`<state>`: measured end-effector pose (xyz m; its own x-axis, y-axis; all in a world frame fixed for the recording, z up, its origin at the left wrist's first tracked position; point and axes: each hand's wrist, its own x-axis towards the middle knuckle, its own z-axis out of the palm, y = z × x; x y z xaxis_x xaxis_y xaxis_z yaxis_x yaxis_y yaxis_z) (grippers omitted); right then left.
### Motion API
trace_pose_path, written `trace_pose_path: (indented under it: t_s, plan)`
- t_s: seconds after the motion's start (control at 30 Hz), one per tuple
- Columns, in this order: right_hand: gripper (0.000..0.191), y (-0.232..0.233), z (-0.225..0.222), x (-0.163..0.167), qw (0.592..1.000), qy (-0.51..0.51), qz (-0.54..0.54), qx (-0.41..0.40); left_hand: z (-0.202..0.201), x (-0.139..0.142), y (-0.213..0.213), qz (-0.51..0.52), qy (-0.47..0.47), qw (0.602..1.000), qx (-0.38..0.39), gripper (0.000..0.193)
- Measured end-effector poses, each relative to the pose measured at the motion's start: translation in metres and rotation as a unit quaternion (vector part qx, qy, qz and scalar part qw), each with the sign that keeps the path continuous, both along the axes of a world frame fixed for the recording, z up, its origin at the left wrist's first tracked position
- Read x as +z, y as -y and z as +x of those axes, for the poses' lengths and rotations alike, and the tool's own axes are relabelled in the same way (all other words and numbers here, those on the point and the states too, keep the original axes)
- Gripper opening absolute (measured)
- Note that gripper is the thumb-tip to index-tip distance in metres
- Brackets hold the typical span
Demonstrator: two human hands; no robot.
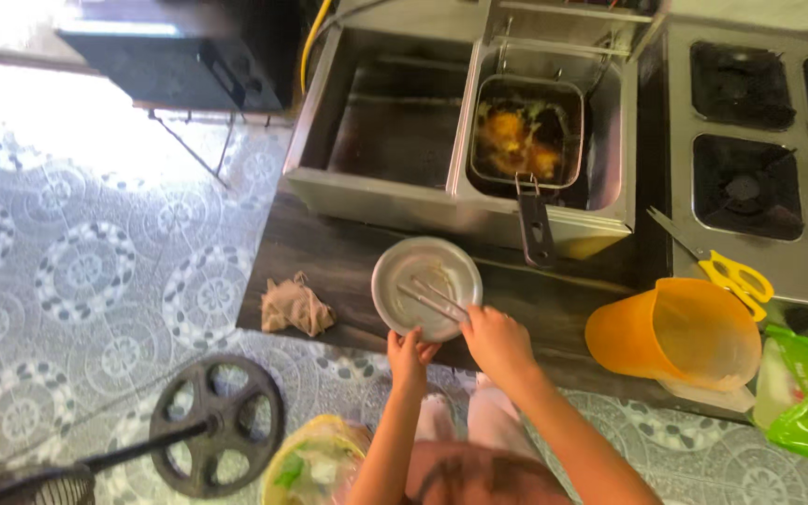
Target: The person stirs a simmering pot of noodles and ingredients on a gas stove with tongs, then uses tongs to move fried food from a deep fryer onto a plate. They then ladle broth and scoop noodles, vegetables, and other ingredients from several pots into a paper bowl to assemble a meal.
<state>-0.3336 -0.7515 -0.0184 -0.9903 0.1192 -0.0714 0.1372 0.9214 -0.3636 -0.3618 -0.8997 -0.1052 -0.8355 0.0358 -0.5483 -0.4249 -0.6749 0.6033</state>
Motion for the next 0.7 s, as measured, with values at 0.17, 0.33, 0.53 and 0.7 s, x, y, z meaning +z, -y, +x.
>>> trace_pose_path:
  t_s: [0.17,0.33,0.53,0.7]
  plan:
    - [0.026,-0.006,0.023,-0.004,0.994,-0.019,-0.071,-0.08,0.006,0.008,0.006,-0.012,0.006,1.0,-0.021,0.041]
    - [0.028,0.001,0.014,-0.016,0.998,0.006,-0.003,-0.057,0.023,0.006,-0.005,-0.051,0.065,0.997,0.008,0.044]
    - [0.03,0.001,0.026,0.009,0.992,-0.042,-0.112,-0.04,0.033,-0.001,-0.013,-0.08,0.082,0.993,0.023,0.04]
    - [0.035,-0.039,0.055,0.099,0.978,-0.115,-0.164,-0.055,0.051,0.002,-0.014,-0.127,0.036,0.99,0.038,0.034]
